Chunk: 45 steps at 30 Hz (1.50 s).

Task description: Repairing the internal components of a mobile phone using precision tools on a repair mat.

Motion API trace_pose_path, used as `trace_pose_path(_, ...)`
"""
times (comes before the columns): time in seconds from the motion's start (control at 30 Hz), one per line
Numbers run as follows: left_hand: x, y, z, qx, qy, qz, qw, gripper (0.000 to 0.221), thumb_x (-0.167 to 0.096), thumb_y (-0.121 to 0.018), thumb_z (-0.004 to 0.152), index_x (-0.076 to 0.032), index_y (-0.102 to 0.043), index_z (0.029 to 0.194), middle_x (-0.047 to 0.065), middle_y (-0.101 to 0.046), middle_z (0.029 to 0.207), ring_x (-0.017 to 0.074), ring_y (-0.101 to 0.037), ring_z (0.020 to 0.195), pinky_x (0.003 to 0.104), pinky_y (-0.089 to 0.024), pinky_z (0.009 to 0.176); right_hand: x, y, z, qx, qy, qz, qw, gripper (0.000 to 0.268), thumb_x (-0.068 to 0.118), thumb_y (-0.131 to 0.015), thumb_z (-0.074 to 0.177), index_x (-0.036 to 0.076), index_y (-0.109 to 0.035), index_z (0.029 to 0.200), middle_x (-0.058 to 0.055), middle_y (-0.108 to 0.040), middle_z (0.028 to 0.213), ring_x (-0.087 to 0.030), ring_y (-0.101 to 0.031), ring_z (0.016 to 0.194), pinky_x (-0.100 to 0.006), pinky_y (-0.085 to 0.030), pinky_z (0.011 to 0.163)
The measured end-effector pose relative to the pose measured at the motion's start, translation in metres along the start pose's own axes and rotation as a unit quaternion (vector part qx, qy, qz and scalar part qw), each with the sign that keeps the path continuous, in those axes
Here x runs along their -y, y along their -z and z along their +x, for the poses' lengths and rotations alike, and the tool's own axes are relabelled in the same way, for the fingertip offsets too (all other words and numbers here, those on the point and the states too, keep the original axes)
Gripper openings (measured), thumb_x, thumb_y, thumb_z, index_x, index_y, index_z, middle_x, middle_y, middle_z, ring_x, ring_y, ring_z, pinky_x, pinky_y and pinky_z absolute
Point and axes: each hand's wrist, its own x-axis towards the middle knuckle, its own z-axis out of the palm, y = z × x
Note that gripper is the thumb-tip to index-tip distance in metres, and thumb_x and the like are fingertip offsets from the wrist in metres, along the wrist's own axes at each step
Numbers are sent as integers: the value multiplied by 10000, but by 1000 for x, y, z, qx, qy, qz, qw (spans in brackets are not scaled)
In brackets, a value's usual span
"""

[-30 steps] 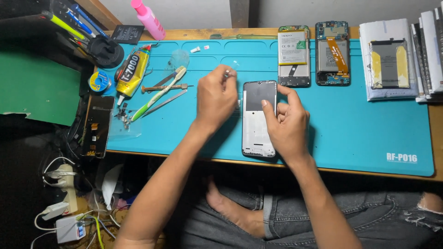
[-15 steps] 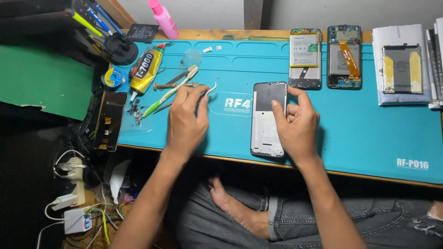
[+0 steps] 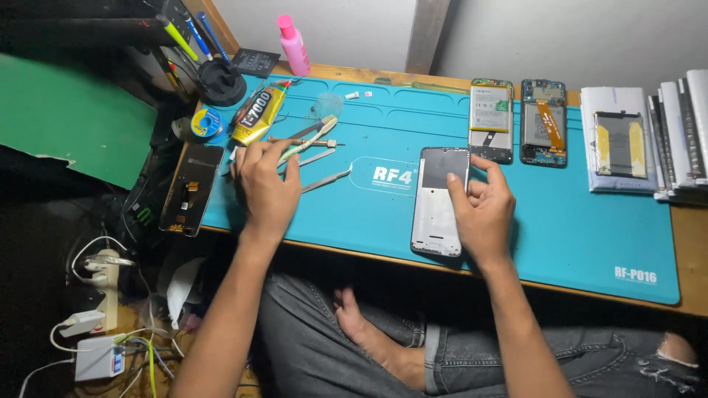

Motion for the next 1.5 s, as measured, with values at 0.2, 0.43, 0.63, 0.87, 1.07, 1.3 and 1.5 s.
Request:
trace_pose_path(0.2, 3, 4, 11, 13, -55, -61, 997, 154, -181, -621, 1119, -82, -717, 1187, 156, -672, 948, 433, -690, 951, 535, -512, 831, 3, -2, -1, -2, -7, -3, 1000, 381, 72, -689, 1049, -41, -590, 1399, -48, -601, 606, -51, -487, 408, -220, -344, 396)
trace_pose_path(0.43, -70, 10, 6, 51, -44, -130, 989, 213, -116, -543, 1102, -62, -689, 1248, 188, -696, 884, 428, -737, 766, 527, -574, 665, 1, -4, -3, 0, -16, -8, 1000, 387, 75, -686, 1054, -35, -591, 1413, -65, -644, 638, -60, -518, 421, -219, -373, 398)
trace_pose_path(0.63, -105, -9, -8, 59, -84, -193, 976, 235, -174, -556, 1095, -106, -675, 1287, 159, -699, 876, 416, -756, 765, 489, -593, 649, -4, -3, 0, -6, -16, -15, 1000, 401, 77, -699, 1048, -41, -591, 1416, -79, -662, 654, -66, -534, 429, -220, -388, 400)
trace_pose_path(0.87, -121, -16, -29, 104, -62, -116, 986, 185, -189, -552, 1064, -182, -648, 1222, 112, -581, 783, 433, -711, 665, 565, -590, 554, -15, 1, 0, -3, 8, -2, 1000, 377, 61, -659, 1077, -37, -582, 1433, -51, -611, 632, -46, -484, 431, -210, -363, 399)
trace_pose_path(1.07, -129, 5, -37, 120, -50, -106, 986, 187, -182, -548, 1068, -180, -672, 1208, 76, -557, 747, 401, -712, 630, 535, -591, 534, -15, 0, -3, 0, 23, 6, 1000, 375, 61, -660, 1087, -23, -580, 1443, -37, -567, 616, -38, -433, 431, -210, -337, 401)
trace_pose_path(1.3, -123, 4, -30, 165, -61, -128, 976, 186, -235, -553, 1068, -203, -689, 1191, 112, -593, 747, 459, -720, 683, 587, -586, 575, -35, 4, 0, -16, 56, 19, 998, 379, 53, -653, 1104, -22, -570, 1467, -14, -492, 614, -27, -386, 441, -200, -309, 413)
trace_pose_path(1.5, -122, 65, -23, 270, -59, -113, 954, 173, -252, -596, 1008, -226, -742, 1096, 122, -643, 708, 486, -719, 703, 592, -576, 612, -45, 4, 3, -11, 58, 28, 998, 387, 57, -655, 1108, -27, -562, 1474, 7, -476, 606, -18, -385, 429, -186, -299, 415)
